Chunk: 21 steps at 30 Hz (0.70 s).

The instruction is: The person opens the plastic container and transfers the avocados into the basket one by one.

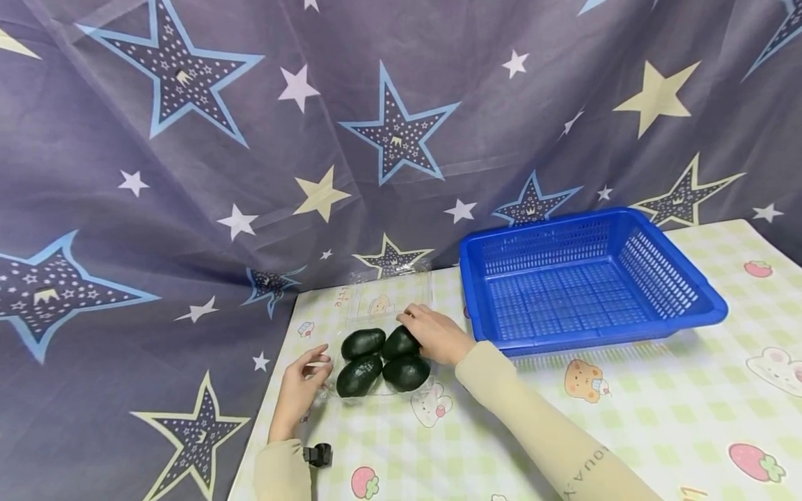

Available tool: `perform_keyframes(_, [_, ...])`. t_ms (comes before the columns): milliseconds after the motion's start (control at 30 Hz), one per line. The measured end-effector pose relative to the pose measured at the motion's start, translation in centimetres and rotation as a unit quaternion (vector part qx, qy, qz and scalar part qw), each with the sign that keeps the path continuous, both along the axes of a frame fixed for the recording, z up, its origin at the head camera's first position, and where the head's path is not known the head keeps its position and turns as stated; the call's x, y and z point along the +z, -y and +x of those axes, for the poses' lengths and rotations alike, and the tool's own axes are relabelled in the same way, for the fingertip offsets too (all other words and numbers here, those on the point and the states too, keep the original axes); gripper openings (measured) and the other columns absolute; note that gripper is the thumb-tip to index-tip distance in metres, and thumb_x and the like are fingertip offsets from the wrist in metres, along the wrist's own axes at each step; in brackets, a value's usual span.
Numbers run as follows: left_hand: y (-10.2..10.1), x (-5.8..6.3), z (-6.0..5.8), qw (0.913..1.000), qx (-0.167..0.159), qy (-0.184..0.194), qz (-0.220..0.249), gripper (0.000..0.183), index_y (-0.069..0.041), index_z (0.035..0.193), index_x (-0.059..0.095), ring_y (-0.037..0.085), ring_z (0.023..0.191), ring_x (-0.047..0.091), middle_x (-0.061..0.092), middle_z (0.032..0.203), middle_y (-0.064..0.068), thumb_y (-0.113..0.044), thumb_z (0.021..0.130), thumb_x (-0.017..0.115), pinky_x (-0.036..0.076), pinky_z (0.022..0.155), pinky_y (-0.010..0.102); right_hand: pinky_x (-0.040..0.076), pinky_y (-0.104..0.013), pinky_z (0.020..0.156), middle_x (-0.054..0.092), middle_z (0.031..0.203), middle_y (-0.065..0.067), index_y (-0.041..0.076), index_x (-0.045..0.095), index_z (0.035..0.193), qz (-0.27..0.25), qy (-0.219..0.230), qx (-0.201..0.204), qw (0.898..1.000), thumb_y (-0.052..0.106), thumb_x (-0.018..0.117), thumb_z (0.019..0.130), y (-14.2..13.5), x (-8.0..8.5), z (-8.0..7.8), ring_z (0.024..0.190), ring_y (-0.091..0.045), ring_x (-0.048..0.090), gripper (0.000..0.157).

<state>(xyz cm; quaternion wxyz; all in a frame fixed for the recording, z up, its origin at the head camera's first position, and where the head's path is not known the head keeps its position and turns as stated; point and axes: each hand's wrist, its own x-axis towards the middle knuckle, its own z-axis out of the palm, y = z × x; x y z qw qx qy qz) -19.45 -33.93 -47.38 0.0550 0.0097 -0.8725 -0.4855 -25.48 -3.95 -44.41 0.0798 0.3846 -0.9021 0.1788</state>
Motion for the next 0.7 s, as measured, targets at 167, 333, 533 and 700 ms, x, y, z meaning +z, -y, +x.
perform_keyframes(167, [0.3, -0.8, 0.2, 0.9993, 0.014, -0.013, 0.031, 0.042, -0.003, 0.134, 0.061, 0.019, 0.071, 0.065, 0.065, 0.111, 0.019, -0.013, 0.094, 0.07, 0.052, 0.055, 0.024, 0.052, -0.037, 0.097, 0.059, 0.124, -0.013, 0.003, 0.06, 0.13, 0.036, -0.037, -0.008, 0.999, 0.01, 0.084, 0.079, 0.5, -0.4, 0.0, 0.113, -0.028, 0.057, 0.056])
perform_keyframes(333, [0.8, -1.5, 0.6, 0.9954, 0.028, 0.004, 0.091, 0.043, -0.002, 0.132, 0.062, 0.013, 0.061, 0.06, 0.064, 0.108, 0.018, -0.017, 0.092, 0.072, 0.048, 0.051, 0.024, 0.052, -0.037, 0.095, 0.058, 0.127, -0.012, 0.008, 0.06, 0.133, 0.072, -0.066, -0.008, 0.995, 0.008, 0.073, 0.09, 1.0, -0.8, 0.6, 0.117, -0.027, 0.054, 0.046])
perform_keyframes(533, [1.0, -1.6, 0.8, 0.9931, 0.031, 0.016, 0.112, 0.045, -0.004, 0.133, 0.062, 0.009, 0.063, 0.059, 0.064, 0.107, 0.013, -0.021, 0.092, 0.072, 0.047, 0.049, 0.024, 0.053, -0.035, 0.093, 0.059, 0.126, -0.01, 0.012, 0.061, 0.135, 0.083, -0.088, -0.005, 0.993, 0.003, 0.066, 0.092, 1.5, -1.3, 0.9, 0.12, -0.024, 0.053, 0.043])
perform_keyframes(700, [1.0, -1.6, 0.5, 0.9919, 0.023, 0.028, 0.122, 0.049, -0.004, 0.136, 0.059, 0.008, 0.065, 0.06, 0.063, 0.109, 0.011, -0.021, 0.093, 0.072, 0.047, 0.049, 0.022, 0.055, -0.035, 0.088, 0.06, 0.124, -0.008, 0.015, 0.065, 0.132, 0.084, -0.101, -0.014, 0.991, 0.004, 0.068, 0.091, 1.6, -1.4, 0.8, 0.118, -0.023, 0.053, 0.042])
